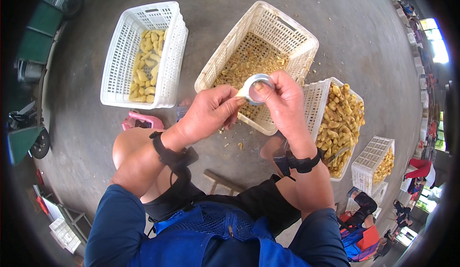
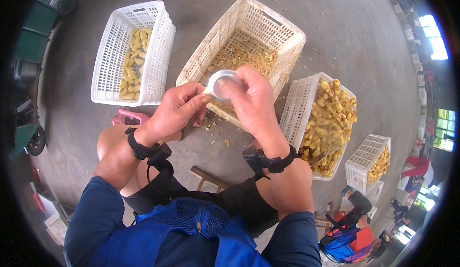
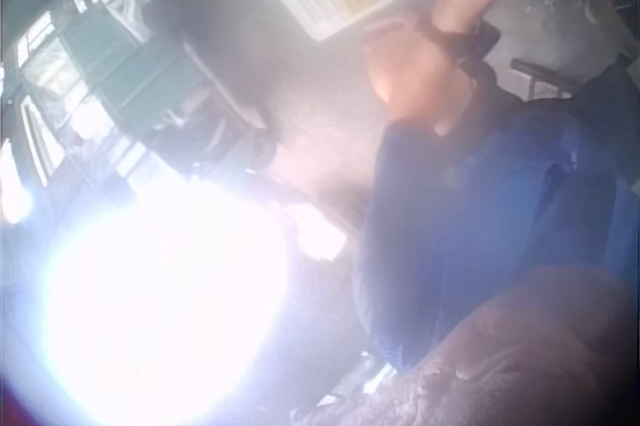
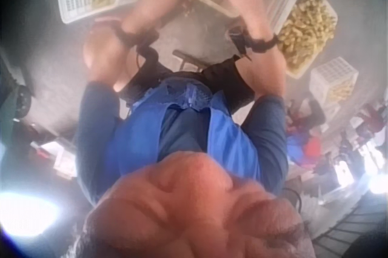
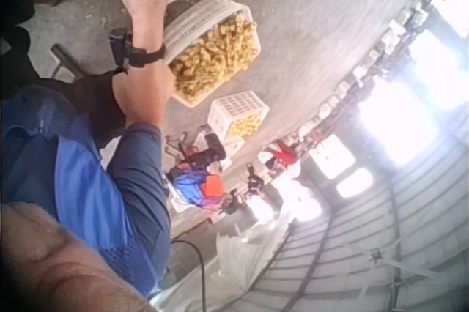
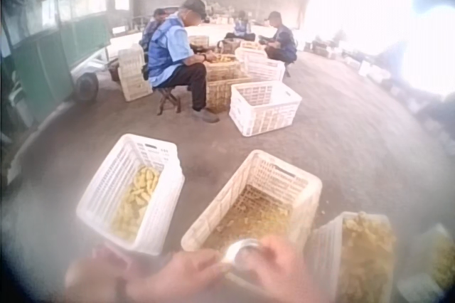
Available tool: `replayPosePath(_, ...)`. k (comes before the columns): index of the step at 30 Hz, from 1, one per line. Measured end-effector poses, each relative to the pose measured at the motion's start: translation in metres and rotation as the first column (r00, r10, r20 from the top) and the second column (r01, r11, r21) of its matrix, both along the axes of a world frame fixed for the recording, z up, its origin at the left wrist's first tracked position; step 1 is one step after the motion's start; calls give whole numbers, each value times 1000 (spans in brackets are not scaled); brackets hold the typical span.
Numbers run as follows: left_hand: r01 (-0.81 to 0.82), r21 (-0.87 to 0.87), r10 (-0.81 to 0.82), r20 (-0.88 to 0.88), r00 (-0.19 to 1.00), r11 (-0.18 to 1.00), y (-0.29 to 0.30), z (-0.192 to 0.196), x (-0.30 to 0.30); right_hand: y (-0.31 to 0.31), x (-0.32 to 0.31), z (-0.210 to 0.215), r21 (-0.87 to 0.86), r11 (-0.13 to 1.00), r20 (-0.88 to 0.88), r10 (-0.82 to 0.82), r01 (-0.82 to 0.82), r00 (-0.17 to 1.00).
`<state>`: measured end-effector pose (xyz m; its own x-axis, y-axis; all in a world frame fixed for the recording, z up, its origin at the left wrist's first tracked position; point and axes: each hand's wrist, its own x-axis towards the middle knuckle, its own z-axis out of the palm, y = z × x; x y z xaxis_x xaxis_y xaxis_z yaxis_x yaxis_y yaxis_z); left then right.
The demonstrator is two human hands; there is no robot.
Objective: The person peels ginger using a metal ring tool, placing the peeled ginger into a crate and the scraps into a separate basket.
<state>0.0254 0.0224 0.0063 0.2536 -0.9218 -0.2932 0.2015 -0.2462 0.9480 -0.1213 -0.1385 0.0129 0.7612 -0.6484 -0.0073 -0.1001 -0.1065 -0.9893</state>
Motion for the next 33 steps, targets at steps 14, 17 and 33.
replayPosePath(14,-25,-11,28,317,948,1000,0,5,-1,-4,-2,1,90,995,-34,-34,37,999)
replayPosePath(17,-1,-42,17,372,928,999,2,2,0,-9,-1,0,-10,1000,-89,-13,12,996)
replayPosePath(33,143,-275,121,753,647,951,4,-6,4,-21,-7,-6,103,994,-162,65,-49,985)
